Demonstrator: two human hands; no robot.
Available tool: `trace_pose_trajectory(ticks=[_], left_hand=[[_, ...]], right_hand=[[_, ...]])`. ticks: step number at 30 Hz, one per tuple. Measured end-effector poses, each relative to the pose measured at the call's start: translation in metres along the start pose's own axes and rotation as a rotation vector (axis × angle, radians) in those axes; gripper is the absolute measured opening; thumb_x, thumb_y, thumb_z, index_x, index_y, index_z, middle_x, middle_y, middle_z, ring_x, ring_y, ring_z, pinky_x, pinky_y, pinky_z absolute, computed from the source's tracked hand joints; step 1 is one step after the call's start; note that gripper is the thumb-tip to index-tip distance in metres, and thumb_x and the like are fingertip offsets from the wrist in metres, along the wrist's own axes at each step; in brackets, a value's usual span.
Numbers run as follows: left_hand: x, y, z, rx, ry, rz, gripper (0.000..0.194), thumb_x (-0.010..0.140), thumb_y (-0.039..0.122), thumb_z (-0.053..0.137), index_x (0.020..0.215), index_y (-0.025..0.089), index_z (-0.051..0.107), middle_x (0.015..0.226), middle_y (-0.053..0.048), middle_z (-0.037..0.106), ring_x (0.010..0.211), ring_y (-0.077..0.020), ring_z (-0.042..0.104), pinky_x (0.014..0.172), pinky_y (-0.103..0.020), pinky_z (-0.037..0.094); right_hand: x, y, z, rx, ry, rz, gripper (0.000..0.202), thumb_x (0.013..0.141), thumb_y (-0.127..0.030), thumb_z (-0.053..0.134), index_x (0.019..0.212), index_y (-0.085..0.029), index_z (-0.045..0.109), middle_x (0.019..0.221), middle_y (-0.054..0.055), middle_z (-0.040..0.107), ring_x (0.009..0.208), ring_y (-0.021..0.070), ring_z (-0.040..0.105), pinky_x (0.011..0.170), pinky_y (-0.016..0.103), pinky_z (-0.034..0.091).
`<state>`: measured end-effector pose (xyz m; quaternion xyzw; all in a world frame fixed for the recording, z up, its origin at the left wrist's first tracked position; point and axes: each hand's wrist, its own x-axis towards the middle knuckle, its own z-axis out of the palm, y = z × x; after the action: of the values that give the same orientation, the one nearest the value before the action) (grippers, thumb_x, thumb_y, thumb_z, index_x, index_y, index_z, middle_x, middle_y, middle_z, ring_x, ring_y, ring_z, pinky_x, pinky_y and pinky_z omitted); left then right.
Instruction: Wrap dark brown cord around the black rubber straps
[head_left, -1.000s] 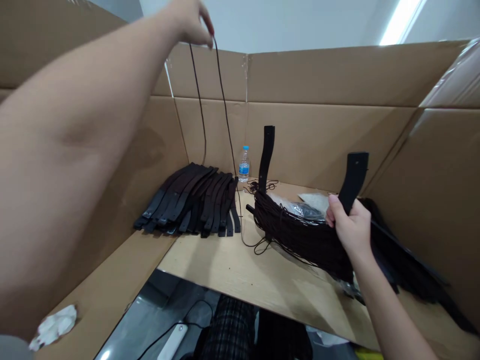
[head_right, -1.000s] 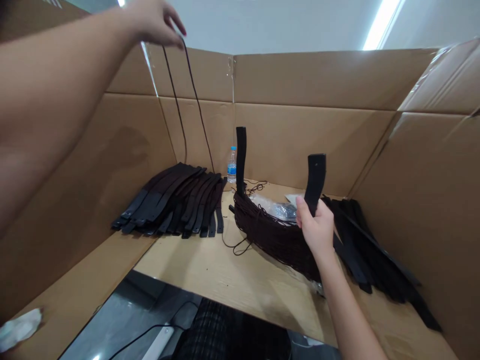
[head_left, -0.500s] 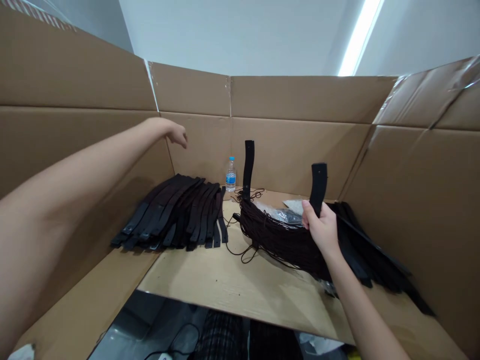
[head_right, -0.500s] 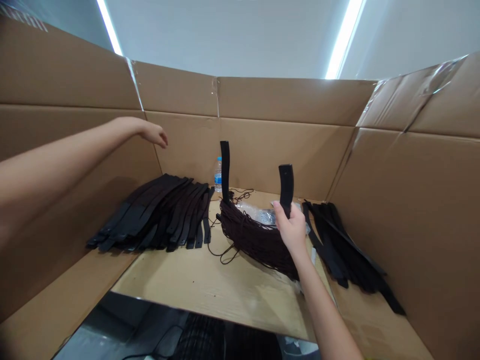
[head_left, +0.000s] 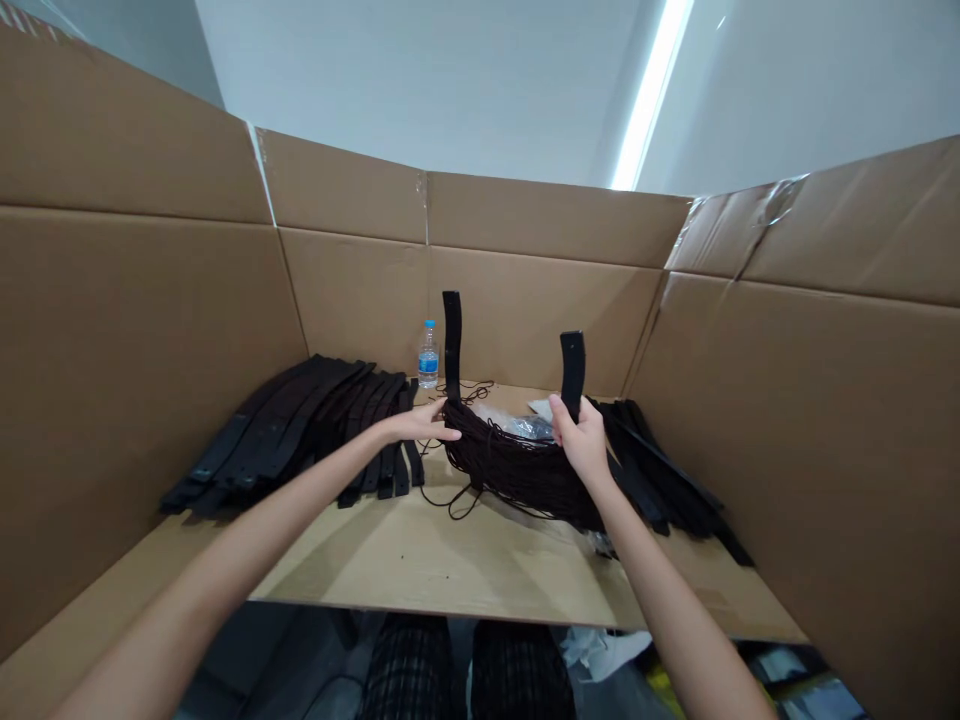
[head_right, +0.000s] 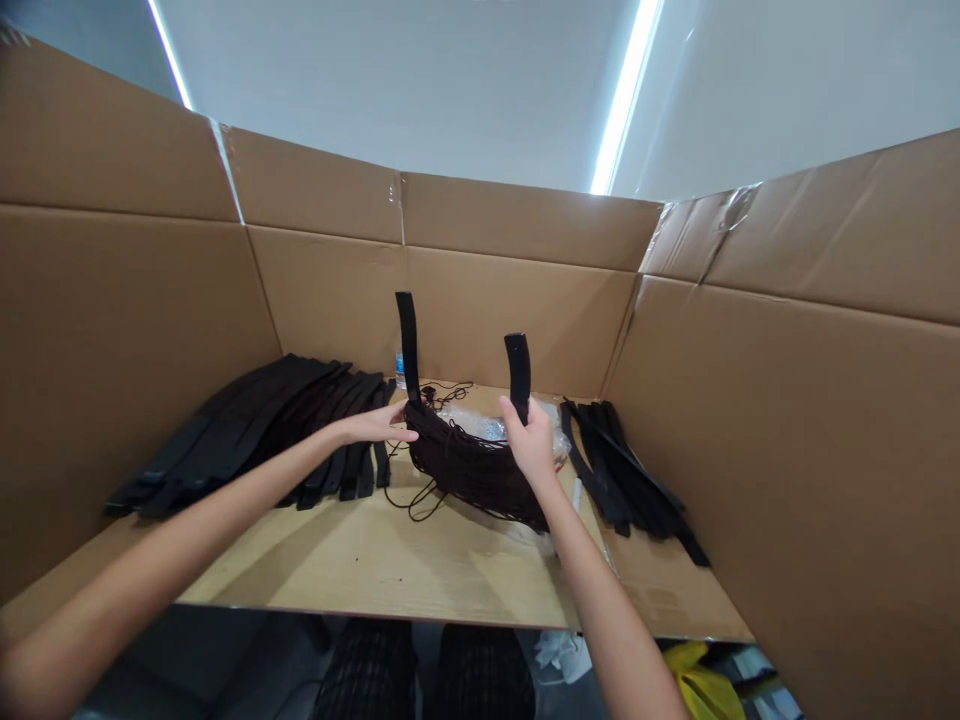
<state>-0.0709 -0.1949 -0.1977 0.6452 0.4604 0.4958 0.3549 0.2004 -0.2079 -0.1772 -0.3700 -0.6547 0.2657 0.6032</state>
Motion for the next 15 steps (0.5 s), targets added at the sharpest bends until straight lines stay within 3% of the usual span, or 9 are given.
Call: trace_pose_trajectory(ticks=[3, 6, 11, 15], left_hand=[[-0.003, -0.021, 0.029, -0.093, 0.050, -0.024, 0.048, 0.042, 0.036, 0.084, 0.085, 0.018, 0.071, 0.093, -0.011, 0.073, 0.090, -0.0284, 0.067, 0.083, -0.039, 0.053], [-0.001, -0.035, 0.048, -0.174, 0.175, -0.018, 0.043, 0.052, 0.045, 0.080, 0.083, 0.017, 0.069, 0.091, -0.010, 0.072, 0.091, -0.0271, 0.066, 0.086, -0.039, 0.051], [0.010, -0.045, 0.065, -0.267, 0.316, -0.014, 0.031, 0.071, 0.043, 0.070, 0.077, 0.014, 0.064, 0.078, -0.004, 0.068, 0.078, -0.0183, 0.064, 0.079, -0.037, 0.050], [0.017, -0.048, 0.071, -0.315, 0.384, -0.007, 0.032, 0.066, 0.044, 0.072, 0.073, 0.014, 0.061, 0.072, -0.002, 0.065, 0.068, -0.0153, 0.060, 0.070, -0.032, 0.049]], right_hand=[[0.002, -0.001, 0.001, -0.005, 0.005, -0.003, 0.049, 0.078, -0.065, 0.055, 0.060, -0.023, 0.037, 0.043, -0.008, 0.038, 0.038, 0.0086, 0.035, 0.040, 0.022, 0.030], [0.004, -0.003, 0.001, -0.020, 0.001, -0.002, 0.047, 0.079, -0.064, 0.053, 0.061, -0.023, 0.038, 0.042, -0.008, 0.039, 0.036, 0.0092, 0.036, 0.039, 0.023, 0.030], [0.005, -0.005, -0.010, -0.075, -0.050, -0.005, 0.038, 0.081, -0.055, 0.054, 0.065, -0.021, 0.049, 0.046, -0.005, 0.048, 0.043, 0.0126, 0.047, 0.049, 0.025, 0.041], [-0.004, 0.002, -0.026, -0.129, -0.100, 0.007, 0.028, 0.076, -0.046, 0.064, 0.077, -0.018, 0.063, 0.073, 0.003, 0.066, 0.071, 0.0197, 0.061, 0.070, 0.031, 0.049]])
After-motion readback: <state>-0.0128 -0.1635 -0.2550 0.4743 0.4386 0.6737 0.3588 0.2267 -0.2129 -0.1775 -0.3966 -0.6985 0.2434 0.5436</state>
